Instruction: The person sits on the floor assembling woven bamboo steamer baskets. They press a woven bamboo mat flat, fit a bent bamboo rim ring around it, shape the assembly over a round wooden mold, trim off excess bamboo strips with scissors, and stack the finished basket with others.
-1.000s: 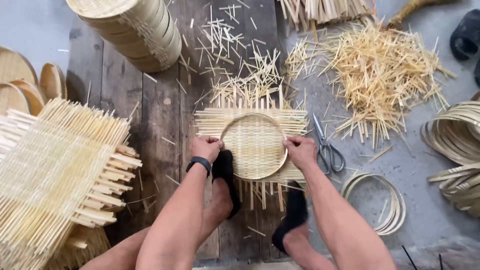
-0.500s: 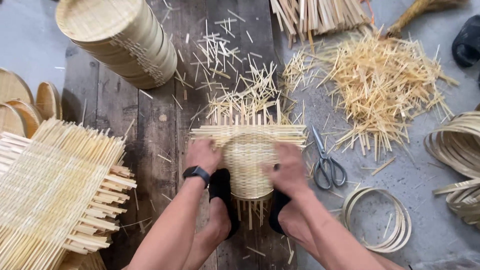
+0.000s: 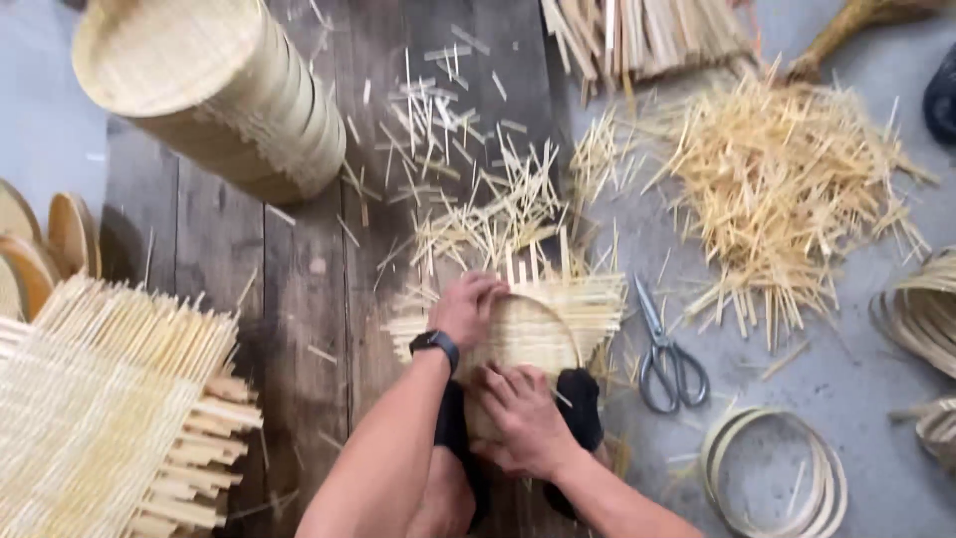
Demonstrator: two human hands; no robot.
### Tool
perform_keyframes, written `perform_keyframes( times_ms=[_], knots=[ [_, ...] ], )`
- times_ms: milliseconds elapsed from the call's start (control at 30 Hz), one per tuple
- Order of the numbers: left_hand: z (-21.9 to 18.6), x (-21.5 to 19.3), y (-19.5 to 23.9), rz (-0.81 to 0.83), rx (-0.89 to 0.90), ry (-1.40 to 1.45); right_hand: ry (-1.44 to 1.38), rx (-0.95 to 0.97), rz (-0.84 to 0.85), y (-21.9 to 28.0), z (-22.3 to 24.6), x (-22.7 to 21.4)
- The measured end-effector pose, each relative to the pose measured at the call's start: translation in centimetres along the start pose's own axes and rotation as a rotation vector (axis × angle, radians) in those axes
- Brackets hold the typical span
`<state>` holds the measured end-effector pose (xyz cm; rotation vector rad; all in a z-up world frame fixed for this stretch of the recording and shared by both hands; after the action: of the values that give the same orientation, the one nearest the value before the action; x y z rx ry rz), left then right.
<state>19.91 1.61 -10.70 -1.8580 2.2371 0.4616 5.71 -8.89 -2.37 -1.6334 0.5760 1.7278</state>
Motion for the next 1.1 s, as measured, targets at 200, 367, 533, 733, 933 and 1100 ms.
perform_keyframes(
  times_ms=[200, 367, 533, 733, 933, 1100],
  knots=[
    [1.2, 0.4, 0.6, -0.021, 0.186, -0.098, -0.075, 0.236, -0.331, -4.9, -10.3, -2.4],
    [0.1, -0.4, 1.2, 0.052, -0.274, -0.106, -0.520, 0.486, -0.086, -4.0, -14.8, 5.5],
    [3.5, 0.2, 0.7, 0.026, -0.470, 0.075, -0.808, 0.760, 0.244, -1.2, -18.2, 13.9],
    [6.3, 0.6, 1.1, -0.015, -0.276, 0.267, -0.696, 0.763, -0.032, -1.2, -18.1, 7.8],
    [1.8, -2.0, 4.3, -0.073, -0.078, -0.197, -0.306, 0.818, 0.408, 7.2, -23.2, -5.7],
    [-3.9, -2.0, 5.0, 0.147, -0.311, 0.427, 0.210, 0.663, 0.657, 14.0, -23.4, -20.1]
  ],
)
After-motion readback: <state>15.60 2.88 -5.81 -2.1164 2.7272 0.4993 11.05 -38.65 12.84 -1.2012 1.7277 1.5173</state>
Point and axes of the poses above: each hand's wrist, its own y-axis away from the middle knuckle, its own x-axis out of the palm, z = x × y, the point moved 6 cm from there along -y, towards the middle knuckle, and after that the axes turned 13 degrees about y, right-handed, at the moved point
